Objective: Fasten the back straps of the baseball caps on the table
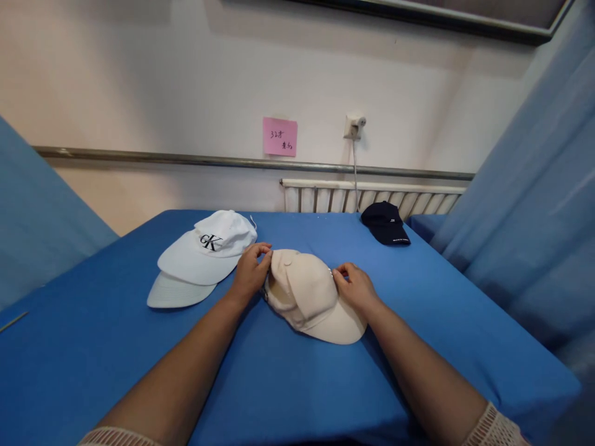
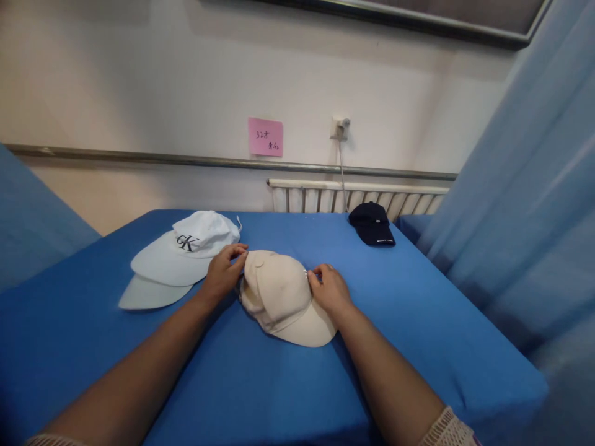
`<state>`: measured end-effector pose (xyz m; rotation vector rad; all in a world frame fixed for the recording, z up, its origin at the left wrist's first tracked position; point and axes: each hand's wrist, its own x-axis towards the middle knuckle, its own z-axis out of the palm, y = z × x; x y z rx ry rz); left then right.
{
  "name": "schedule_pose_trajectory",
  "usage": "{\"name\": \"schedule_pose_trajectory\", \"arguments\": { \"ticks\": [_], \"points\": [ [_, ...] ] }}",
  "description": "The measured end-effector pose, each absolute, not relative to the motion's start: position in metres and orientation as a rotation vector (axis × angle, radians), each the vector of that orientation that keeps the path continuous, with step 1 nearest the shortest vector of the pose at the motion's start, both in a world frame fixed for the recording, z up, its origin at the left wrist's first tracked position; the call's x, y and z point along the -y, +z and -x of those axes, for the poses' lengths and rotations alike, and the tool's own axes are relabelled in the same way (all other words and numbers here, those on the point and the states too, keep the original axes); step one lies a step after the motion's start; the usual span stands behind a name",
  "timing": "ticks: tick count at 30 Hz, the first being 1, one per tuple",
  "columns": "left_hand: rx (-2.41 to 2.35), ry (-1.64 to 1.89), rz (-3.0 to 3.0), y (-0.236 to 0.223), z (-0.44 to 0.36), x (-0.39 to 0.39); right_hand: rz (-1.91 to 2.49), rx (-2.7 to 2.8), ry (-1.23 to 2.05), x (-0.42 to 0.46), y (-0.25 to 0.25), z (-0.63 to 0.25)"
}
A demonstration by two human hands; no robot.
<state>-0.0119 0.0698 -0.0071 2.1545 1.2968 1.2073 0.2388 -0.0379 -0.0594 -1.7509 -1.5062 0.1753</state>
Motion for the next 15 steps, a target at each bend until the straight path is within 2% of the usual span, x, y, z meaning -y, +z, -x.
{"name": "schedule_pose_trajectory", "arguments": {
  "ticks": [3,6,11,15],
  "points": [
    [-1.385,1.196,-2.128,-0.007,0.018,-0.07,1.82,1.495,0.116,0.036,-0.066,-0.241],
    [-1.443,0.859,-2.247,0.003,0.037,-0.053,1.857,1.538,0.082,0.036,-0.069,-0.243],
    [-1.276,0.481,-2.27,0.019,0.059,-0.013,1.911,1.581,0.067,0.036,-0.07,-0.243],
    [-1.03,0.441,-2.371,0.014,0.053,0.004,1.916,1.616,0.063,0.036,-0.071,-0.242]
  ]
}}
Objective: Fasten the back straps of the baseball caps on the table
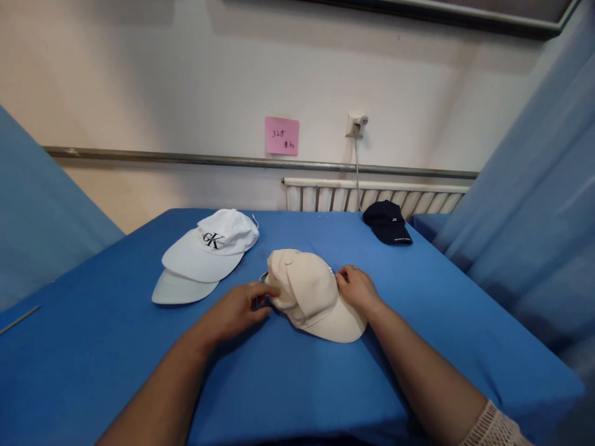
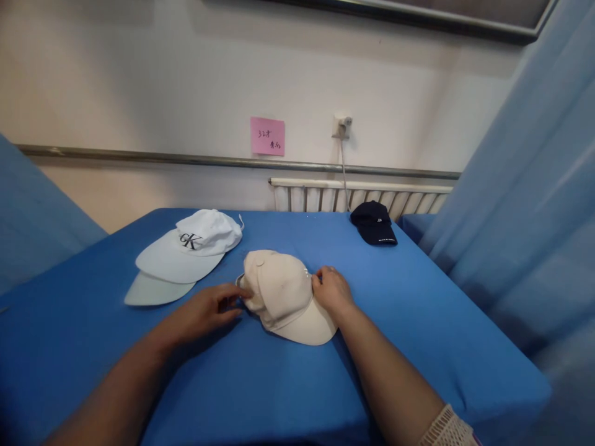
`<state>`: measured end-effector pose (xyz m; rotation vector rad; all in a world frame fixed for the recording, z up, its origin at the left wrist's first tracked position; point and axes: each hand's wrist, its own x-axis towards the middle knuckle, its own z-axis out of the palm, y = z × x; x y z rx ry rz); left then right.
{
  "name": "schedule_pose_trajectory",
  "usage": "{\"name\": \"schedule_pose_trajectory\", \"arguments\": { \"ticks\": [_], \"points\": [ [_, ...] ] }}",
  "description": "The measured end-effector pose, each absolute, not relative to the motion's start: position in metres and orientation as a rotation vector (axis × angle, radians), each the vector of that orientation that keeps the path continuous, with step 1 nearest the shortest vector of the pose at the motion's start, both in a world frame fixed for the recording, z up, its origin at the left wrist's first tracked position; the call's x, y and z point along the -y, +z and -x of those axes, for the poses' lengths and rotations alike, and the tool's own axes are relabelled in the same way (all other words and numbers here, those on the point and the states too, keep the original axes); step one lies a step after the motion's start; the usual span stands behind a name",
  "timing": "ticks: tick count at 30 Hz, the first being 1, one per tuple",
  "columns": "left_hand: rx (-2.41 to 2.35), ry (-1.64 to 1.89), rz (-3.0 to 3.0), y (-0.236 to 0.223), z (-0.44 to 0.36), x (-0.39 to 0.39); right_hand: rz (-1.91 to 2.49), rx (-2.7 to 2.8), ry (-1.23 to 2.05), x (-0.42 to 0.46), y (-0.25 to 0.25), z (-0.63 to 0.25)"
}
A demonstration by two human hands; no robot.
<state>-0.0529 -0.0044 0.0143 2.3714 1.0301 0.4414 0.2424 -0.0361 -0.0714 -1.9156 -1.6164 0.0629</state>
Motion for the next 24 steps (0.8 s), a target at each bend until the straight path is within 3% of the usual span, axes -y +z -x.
{"name": "schedule_pose_trajectory", "arguments": {
  "ticks": [6,13,24],
  "points": [
    [-1.034,0.365,-2.724,0.007,0.037,0.014,1.929,1.635,0.061,0.037,-0.069,-0.242],
    [-1.137,0.418,-2.669,0.014,0.032,0.026,2.092,1.624,0.28,0.04,-0.054,-0.239],
    [-1.435,0.385,-2.744,0.002,0.041,0.026,2.135,1.573,0.342,0.038,-0.052,-0.237]
  ]
}}
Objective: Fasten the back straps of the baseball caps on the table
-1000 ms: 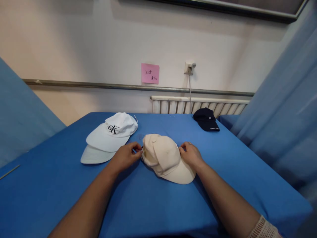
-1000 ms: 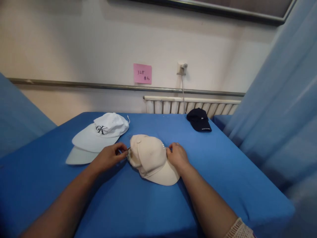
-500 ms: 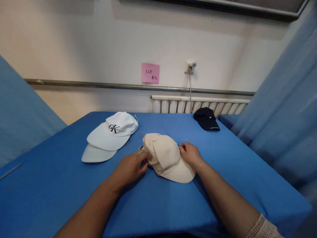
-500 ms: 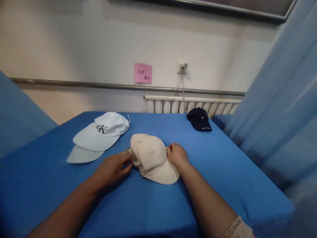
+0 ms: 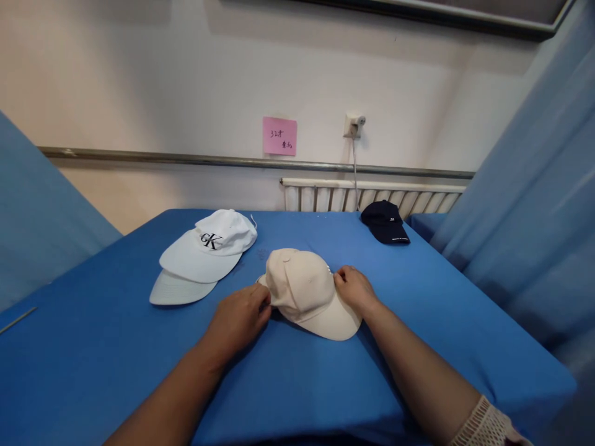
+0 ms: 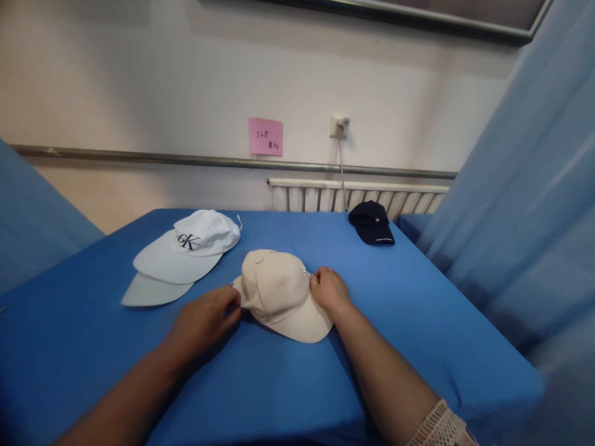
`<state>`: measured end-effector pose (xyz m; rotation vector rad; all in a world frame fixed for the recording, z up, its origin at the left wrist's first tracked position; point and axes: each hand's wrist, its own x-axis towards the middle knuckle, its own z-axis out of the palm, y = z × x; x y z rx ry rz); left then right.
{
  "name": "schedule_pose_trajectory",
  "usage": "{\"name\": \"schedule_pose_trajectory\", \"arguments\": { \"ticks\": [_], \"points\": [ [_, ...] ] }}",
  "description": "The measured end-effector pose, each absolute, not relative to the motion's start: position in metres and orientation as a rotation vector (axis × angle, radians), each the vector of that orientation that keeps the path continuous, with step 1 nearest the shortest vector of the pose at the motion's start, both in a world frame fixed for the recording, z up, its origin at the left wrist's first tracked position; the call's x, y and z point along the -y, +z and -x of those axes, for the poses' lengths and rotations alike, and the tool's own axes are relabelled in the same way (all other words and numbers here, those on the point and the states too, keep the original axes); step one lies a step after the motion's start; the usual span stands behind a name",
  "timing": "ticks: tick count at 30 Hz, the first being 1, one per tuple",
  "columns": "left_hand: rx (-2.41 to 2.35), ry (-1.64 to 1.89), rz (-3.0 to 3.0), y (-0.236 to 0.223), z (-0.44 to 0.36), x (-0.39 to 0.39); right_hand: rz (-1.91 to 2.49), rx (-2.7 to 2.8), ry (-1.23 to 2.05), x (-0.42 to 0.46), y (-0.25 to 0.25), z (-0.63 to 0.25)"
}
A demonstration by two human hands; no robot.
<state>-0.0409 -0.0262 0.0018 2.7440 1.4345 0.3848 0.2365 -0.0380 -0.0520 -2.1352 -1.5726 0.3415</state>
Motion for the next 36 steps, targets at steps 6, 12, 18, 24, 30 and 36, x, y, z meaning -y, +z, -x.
{"name": "schedule_pose_trajectory", "arguments": {
  "ticks": [6,12,18,24,30,36],
  "points": [
    [-1.669,0.453,-2.583,-0.008,0.054,0.021,2.161,1.561,0.348,0.043,-0.049,-0.231],
    [-1.807,0.672,-2.372,-0.014,0.044,-0.02,2.163,1.552,0.273,0.058,-0.045,-0.214],
    [-1.782,1.111,-1.822,-0.019,0.031,-0.07,2.168,1.528,0.215,0.076,-0.04,-0.202],
    [-1.641,1.116,-1.478,-0.032,0.038,-0.08,2.272,1.483,0.313,0.085,-0.04,-0.206],
    [-1.356,1.036,-1.236,-0.031,0.027,-0.07,2.214,1.458,0.416,0.084,-0.041,-0.207],
    [-1.226,1.027,-1.03,-0.026,0.012,-0.086,2.209,1.436,0.458,0.082,-0.039,-0.207]
  ]
}}
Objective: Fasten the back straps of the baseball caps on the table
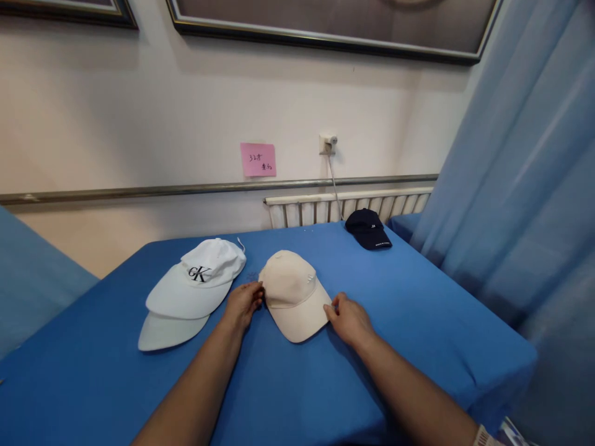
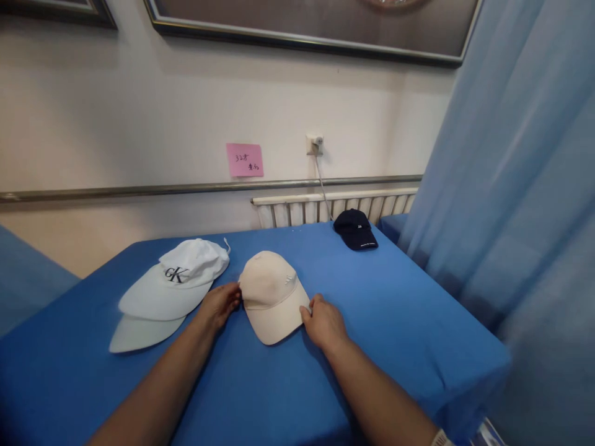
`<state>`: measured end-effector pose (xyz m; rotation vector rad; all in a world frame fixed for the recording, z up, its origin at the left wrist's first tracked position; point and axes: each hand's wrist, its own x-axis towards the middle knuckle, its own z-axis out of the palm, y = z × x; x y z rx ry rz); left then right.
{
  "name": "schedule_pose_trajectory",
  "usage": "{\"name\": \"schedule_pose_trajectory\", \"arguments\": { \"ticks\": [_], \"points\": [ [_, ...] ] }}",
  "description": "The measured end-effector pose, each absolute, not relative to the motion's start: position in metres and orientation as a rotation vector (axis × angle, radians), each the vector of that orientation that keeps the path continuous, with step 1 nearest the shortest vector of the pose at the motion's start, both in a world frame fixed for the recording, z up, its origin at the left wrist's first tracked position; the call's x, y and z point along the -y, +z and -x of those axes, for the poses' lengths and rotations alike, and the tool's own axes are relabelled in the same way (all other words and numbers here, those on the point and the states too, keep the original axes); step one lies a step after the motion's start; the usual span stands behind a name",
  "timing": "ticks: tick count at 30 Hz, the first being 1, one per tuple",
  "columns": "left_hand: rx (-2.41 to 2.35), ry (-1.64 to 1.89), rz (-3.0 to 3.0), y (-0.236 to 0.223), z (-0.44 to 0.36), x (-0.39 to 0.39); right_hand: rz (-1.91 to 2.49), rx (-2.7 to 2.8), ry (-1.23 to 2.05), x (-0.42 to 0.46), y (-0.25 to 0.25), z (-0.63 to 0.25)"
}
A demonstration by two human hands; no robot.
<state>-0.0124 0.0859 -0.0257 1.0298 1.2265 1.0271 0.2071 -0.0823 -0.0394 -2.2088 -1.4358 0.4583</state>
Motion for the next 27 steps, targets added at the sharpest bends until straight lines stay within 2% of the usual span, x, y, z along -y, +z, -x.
{"name": "schedule_pose_trajectory", "arguments": {
  "ticks": [8,14,17,20,23,27],
  "points": [
    [-1.19,1.14,-0.914,-0.026,0.026,-0.097,2.09,1.224,0.625,0.071,-0.047,-0.212],
    [-1.166,1.144,-0.891,-0.029,0.032,-0.098,1.489,0.575,1.367,0.086,-0.047,-0.201],
    [-1.145,1.143,-0.881,-0.029,0.031,-0.098,1.185,0.347,1.556,0.095,-0.044,-0.188],
    [-1.132,1.141,-0.875,-0.028,0.03,-0.097,0.99,0.089,1.563,0.089,-0.044,-0.17],
    [-1.125,1.151,-0.871,-0.025,0.031,-0.095,0.876,-0.097,1.416,0.075,-0.046,-0.158],
    [-1.126,1.157,-0.877,-0.023,0.035,-0.092,0.816,-0.072,1.329,0.07,-0.049,-0.169]
  ]
}}
